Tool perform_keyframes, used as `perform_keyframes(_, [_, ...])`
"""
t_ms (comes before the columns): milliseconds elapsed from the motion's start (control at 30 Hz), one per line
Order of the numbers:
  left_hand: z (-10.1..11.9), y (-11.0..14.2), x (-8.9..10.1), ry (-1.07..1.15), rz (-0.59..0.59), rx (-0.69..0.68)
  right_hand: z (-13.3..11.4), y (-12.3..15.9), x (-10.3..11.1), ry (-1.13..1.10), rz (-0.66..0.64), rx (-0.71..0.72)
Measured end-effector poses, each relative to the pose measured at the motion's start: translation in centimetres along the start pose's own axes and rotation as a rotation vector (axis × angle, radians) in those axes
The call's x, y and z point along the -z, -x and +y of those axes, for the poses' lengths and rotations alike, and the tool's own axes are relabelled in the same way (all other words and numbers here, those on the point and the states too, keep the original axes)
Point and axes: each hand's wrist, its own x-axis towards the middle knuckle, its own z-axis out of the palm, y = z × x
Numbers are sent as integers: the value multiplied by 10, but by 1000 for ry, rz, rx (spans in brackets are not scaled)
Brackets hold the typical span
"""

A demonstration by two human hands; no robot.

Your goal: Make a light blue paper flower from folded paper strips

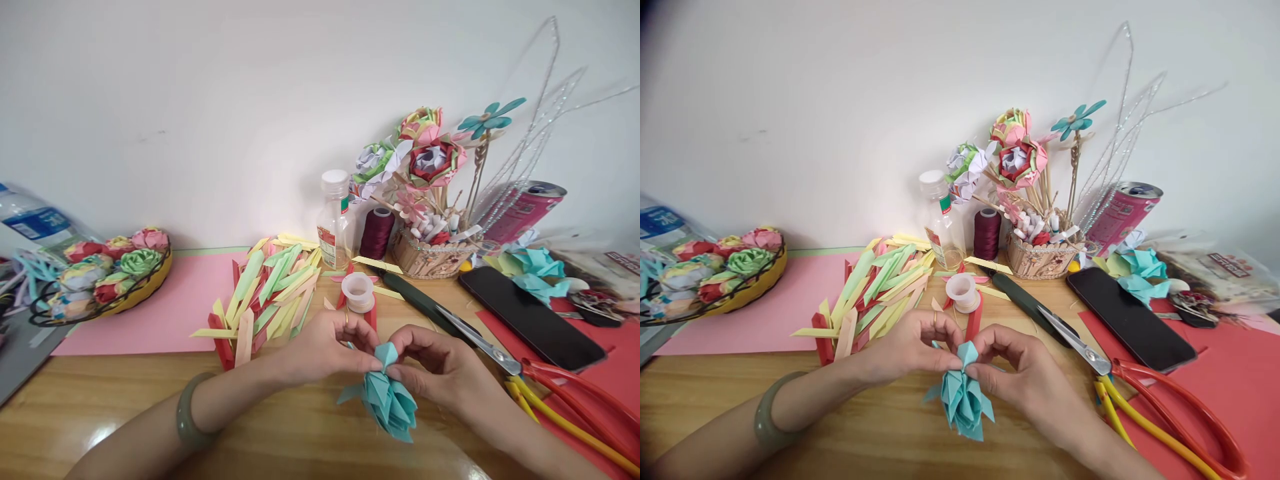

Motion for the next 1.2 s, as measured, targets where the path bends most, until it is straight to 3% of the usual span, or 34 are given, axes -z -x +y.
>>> perform_keyframes(167, [-1, 0, 1, 0, -20, -21, 1, 1, -1, -27, 8, 12])
perform_keyframes(400, [-3, 1, -4, -23, 123, -32, 3, 0, -3, 4, 76, 48])
perform_keyframes(767, [-6, 2, -6, -99, 154, -82, -5, 4, -11, 286, 197, 162])
perform_keyframes(1033, [-12, 8, -15, -339, 270, -403, 3, 10, -8, 697, 206, 649])
perform_keyframes(1200, [-18, 9, -14, -617, 342, -788, 7, 9, -6, 816, 241, 776])
